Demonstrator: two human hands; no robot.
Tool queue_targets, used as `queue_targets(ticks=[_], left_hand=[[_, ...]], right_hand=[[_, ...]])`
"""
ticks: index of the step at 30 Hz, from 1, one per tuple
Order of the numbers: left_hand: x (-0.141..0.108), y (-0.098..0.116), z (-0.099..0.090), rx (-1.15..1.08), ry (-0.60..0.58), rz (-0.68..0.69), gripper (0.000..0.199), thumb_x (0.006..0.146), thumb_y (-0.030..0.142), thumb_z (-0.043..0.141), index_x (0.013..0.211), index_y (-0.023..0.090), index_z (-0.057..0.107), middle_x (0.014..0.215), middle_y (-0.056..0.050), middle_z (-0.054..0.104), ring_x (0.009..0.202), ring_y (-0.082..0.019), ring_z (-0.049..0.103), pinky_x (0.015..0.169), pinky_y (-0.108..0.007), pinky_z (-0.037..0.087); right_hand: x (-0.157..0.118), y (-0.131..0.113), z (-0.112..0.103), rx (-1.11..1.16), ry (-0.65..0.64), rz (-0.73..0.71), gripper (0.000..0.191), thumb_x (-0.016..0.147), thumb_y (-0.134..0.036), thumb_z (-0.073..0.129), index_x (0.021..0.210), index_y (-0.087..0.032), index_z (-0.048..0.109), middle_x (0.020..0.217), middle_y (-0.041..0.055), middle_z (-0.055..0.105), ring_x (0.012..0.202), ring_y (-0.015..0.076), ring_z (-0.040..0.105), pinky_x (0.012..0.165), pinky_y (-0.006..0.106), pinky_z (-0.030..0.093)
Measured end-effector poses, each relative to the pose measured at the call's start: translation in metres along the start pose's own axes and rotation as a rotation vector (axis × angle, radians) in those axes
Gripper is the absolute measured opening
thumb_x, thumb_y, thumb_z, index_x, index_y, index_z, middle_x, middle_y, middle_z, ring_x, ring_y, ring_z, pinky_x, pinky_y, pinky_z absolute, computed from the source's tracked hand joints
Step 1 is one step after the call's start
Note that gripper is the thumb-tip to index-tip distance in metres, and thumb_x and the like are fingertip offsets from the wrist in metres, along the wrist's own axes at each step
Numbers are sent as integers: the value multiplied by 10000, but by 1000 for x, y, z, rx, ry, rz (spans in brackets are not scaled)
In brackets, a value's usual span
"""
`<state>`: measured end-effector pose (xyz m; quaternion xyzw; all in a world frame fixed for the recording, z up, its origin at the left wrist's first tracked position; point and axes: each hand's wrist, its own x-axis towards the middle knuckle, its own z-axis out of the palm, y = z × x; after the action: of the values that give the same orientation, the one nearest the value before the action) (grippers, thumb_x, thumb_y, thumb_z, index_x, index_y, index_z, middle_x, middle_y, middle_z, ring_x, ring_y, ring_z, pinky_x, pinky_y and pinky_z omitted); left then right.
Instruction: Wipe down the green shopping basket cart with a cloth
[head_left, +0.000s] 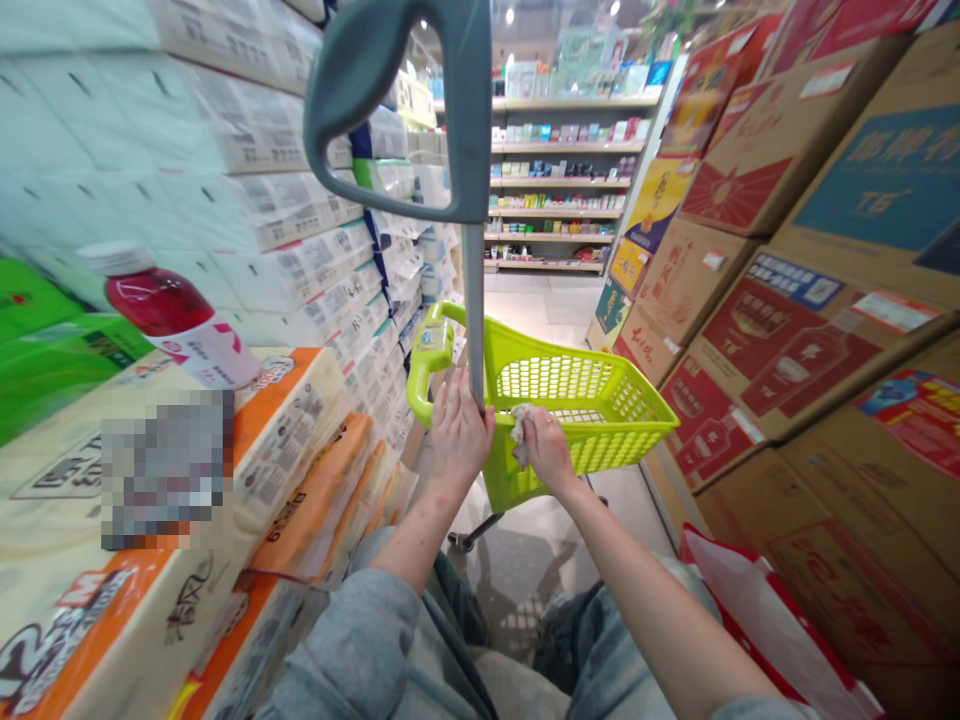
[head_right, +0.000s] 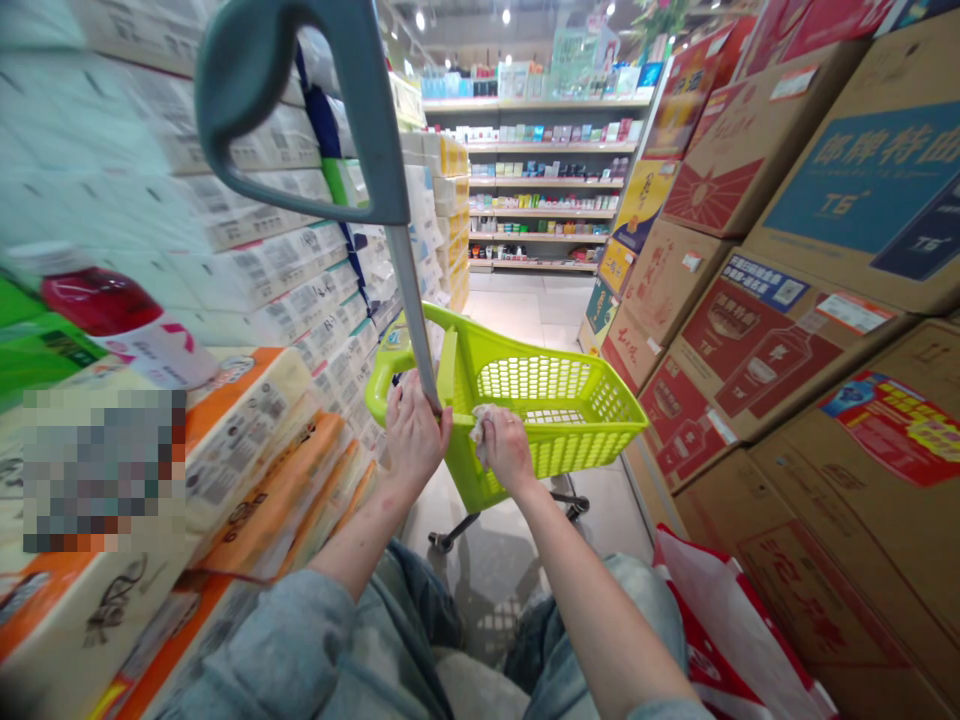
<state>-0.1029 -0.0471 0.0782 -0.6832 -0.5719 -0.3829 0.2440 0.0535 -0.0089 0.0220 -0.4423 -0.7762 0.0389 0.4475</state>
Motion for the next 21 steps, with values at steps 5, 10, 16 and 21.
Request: queue_targets(ticks=[5, 10, 16, 21], left_hand=[[-1, -1, 2, -13, -3, 11, 613, 888, 278, 388, 1389, -28, 212, 1384, -261, 380, 1351, -262, 282, 1120, -491, 218], [-2, -2, 3, -4, 11, 14, 609, 888, 272, 387, 1388, -33, 217, 1385, -260, 379, 1341, -261, 305, 1122, -488, 209], [-2, -3, 5, 6, -21, 3, 584, 892, 285, 378, 1366, -38, 270, 1279, -256, 505, 1196, -261, 496, 1090, -480, 271], [1, -7, 10, 13, -9, -2, 591, 887, 297, 382, 1362, -41, 283, 1242, -252, 534, 1120, -253, 545, 1051, -463, 324]], right_hand=[[0, 1, 1, -7, -8, -5, 249, 942, -259, 286, 967, -188, 524, 914, 70, 573, 878, 190, 506, 819, 334, 402], [-1, 4, 2, -19, 3, -15, 256, 945, -262, 276, 965, -189, 520, 918, 68, 576, 883, 187, 510, 809, 328, 399], [10, 5, 2, -95, -52, 1, 315, 950, -274, 239, 927, -183, 540, 870, 76, 601, 814, 192, 542, 756, 314, 395], [20, 0, 7, -107, -27, 100, 361, 952, -296, 219, 892, -193, 561, 815, 65, 617, 772, 195, 557, 706, 305, 388]])
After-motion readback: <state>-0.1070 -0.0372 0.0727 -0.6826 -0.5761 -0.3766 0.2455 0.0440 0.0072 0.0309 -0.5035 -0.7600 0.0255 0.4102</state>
